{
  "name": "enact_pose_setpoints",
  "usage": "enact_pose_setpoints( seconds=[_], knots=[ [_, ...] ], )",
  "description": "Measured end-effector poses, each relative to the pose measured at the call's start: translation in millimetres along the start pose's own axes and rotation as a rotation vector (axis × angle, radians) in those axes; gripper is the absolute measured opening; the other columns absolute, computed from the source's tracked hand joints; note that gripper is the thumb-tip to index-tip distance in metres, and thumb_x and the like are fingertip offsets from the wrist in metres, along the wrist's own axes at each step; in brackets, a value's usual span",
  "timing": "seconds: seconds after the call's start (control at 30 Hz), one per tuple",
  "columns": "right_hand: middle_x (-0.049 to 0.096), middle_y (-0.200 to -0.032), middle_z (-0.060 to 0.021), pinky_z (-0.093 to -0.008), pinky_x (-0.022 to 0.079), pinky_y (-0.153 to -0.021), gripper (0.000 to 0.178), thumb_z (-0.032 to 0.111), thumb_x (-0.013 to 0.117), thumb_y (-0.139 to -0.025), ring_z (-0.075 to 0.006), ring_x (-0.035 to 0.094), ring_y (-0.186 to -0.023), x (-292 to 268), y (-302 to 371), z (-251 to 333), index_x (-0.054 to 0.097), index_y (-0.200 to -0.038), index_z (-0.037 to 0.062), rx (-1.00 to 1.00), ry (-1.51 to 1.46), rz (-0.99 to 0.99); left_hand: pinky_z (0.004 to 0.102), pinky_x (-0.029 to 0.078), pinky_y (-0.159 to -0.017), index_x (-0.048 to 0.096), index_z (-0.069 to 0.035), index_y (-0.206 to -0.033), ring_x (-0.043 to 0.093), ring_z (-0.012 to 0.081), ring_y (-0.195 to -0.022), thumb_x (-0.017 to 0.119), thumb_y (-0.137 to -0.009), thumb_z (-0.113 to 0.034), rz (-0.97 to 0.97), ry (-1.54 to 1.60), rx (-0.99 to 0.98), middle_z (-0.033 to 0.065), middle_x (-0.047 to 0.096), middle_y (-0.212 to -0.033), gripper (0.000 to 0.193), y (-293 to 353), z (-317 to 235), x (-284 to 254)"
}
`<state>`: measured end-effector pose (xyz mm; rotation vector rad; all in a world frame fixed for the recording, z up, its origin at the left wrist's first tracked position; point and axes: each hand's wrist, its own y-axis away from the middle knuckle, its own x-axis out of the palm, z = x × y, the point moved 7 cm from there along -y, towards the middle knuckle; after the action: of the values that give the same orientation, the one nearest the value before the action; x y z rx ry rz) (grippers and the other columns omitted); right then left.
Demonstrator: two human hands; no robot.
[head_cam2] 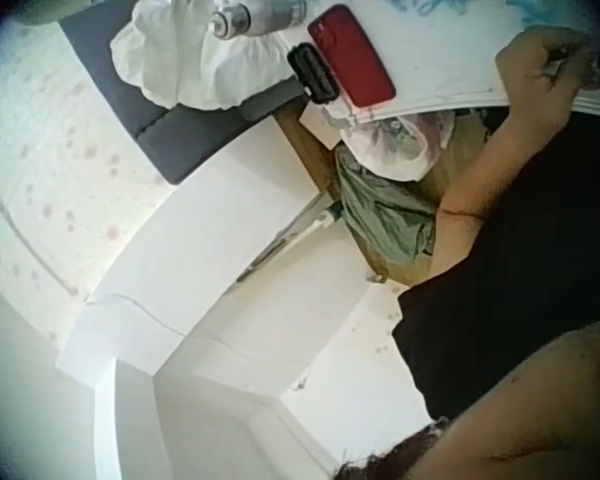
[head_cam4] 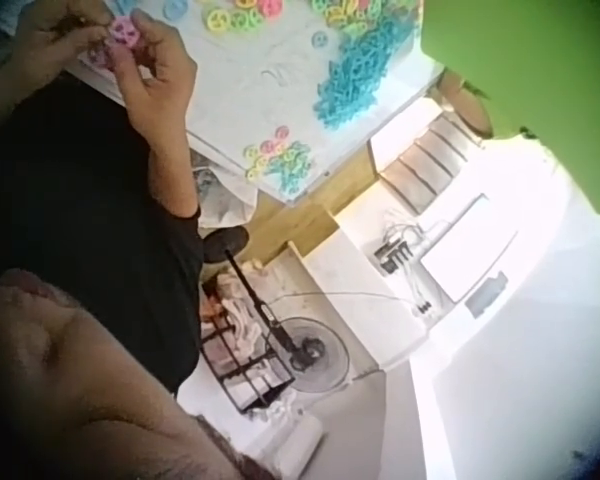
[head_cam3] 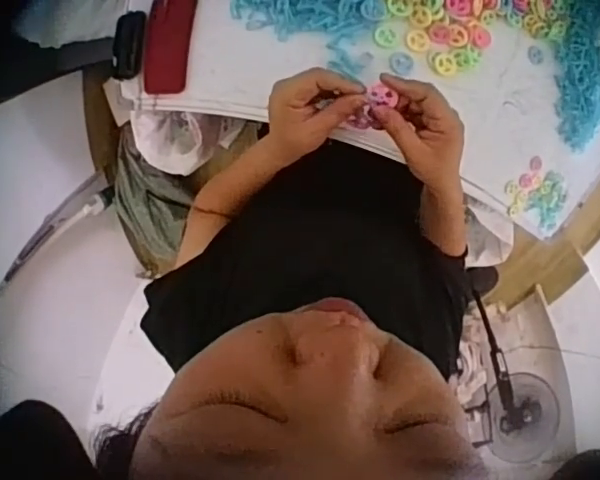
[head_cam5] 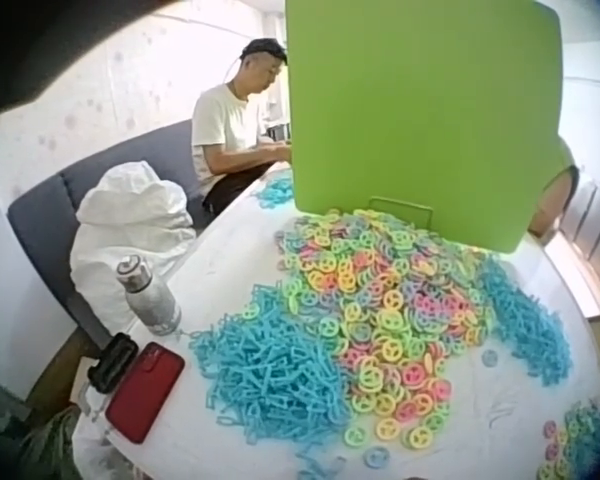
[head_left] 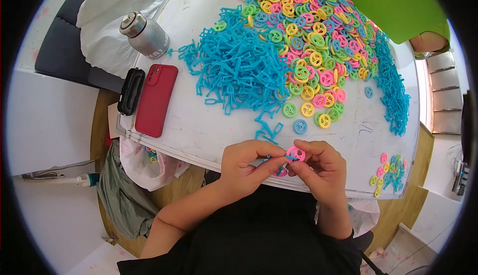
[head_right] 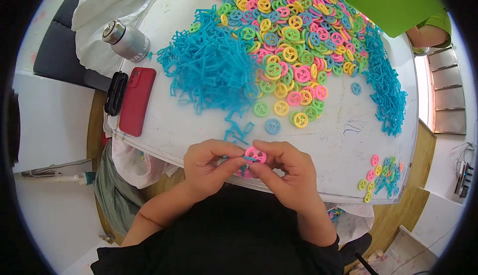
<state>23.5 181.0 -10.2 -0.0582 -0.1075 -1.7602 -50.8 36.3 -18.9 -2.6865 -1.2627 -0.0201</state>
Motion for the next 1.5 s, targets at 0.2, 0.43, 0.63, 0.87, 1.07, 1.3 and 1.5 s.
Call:
enact_pose_setpoints(
  seconds=[0.2, 0.43, 0.63, 0.87, 1.07, 1.3, 1.5],
  knots=[
    [0.068, -0.087, -0.0101, -0.0256, 0.056, -0.064, 0.036, -0.004, 0.068, -0.088, -0.0129, 0.066, -0.071, 15.5, 1.5, 39.4, 0.057, -0.122, -0.0049, -0.505, 0.828, -0.003, 0.0272, 0.054, -0.072, 0.068, 0.004, -0.099, 0.068, 0.0145, -0.081, 0.071, -0.087, 0.003, -0.124, 0.086, -0.073, 0.0118, 0.072, -0.093, 0.012, 1.8, 3.1, 1.0],
    [0.066, -0.084, -0.0112, -0.0251, 0.051, -0.059, 0.042, 0.005, 0.064, -0.092, -0.0135, 0.062, -0.068, 21.7, 4.2, -19.7, 0.052, -0.131, -0.0055, 0.374, -0.482, -0.014, 0.0298, 0.054, -0.07, 0.072, -0.002, -0.096, 0.071, 0.0193, -0.08, 0.078, -0.081, -0.002, -0.076, -0.226, 0.087, 0.0117, 0.073, -0.09, 0.016, 5.4, -15.3, -16.2],
    [0.064, -0.081, -0.0051, -0.0248, 0.046, -0.058, 0.047, -0.001, 0.066, -0.085, -0.0114, 0.059, -0.068, -15.6, 1.1, 8.2, 0.056, -0.13, -0.0037, -0.104, 0.522, -0.115, 0.0305, 0.055, -0.067, 0.068, -0.004, -0.09, 0.07, 0.017, -0.079, 0.07, -0.086, -0.001, -0.499, -0.414, 0.101, 0.0083, 0.072, -0.088, 0.005, 70.1, -75.8, -148.2],
    [0.063, -0.081, -0.0087, -0.0282, 0.047, -0.059, 0.031, -0.002, 0.068, -0.083, -0.0187, 0.059, -0.066, 10.8, -17.9, 4.6, 0.066, -0.113, 0.0024, -0.167, 0.827, 0.001, 0.0227, 0.049, -0.07, 0.068, 0.002, -0.105, 0.062, 0.0088, -0.079, 0.066, -0.094, -0.009, -0.801, -0.671, -0.567, 0.0034, 0.069, -0.092, 0.015, 188.0, -22.1, -367.1],
    [0.062, -0.087, -0.0089, -0.0382, 0.05, -0.065, 0.032, 0.003, 0.072, -0.078, -0.0298, 0.061, -0.076, 51.3, -13.4, 16.8, 0.067, -0.11, 0.0077, -0.419, 0.996, 0.208, 0.0367, 0.05, -0.087, 0.066, 0.001, -0.106, 0.064, 0.0254, -0.097, 0.071, -0.088, -0.006, -1.04, -1.416, 0.14, 0.0148, 0.067, -0.106, 0.02, 131.8, -59.3, -267.4],
    [0.057, -0.089, -0.0059, -0.0355, 0.046, -0.059, 0.034, 0.009, 0.073, -0.076, -0.0251, 0.058, -0.075, 68.4, -8.6, 9.6, 0.068, -0.11, 0.0053, -0.397, 1.147, 0.113, 0.036, 0.051, -0.07, 0.068, -0.004, -0.093, 0.065, 0.0276, -0.079, 0.072, -0.071, 0.007, -0.186, -0.914, 0.518, 0.01, 0.068, -0.091, 0.025, 36.7, -63.9, -78.0],
    [0.054, -0.083, -0.0039, -0.033, 0.044, -0.054, 0.032, 0.013, 0.07, -0.073, -0.0207, 0.053, -0.072, 85.5, -9.4, 3.1, 0.068, -0.104, 0.0061, -0.501, 1.331, 0.165, 0.0342, 0.05, -0.07, 0.069, -0.003, -0.094, 0.065, 0.0265, -0.079, 0.07, -0.073, 0.009, -0.175, -0.776, 0.414, 0.0093, 0.069, -0.089, 0.024, 8.2, -54.2, -58.4]
  ],
)
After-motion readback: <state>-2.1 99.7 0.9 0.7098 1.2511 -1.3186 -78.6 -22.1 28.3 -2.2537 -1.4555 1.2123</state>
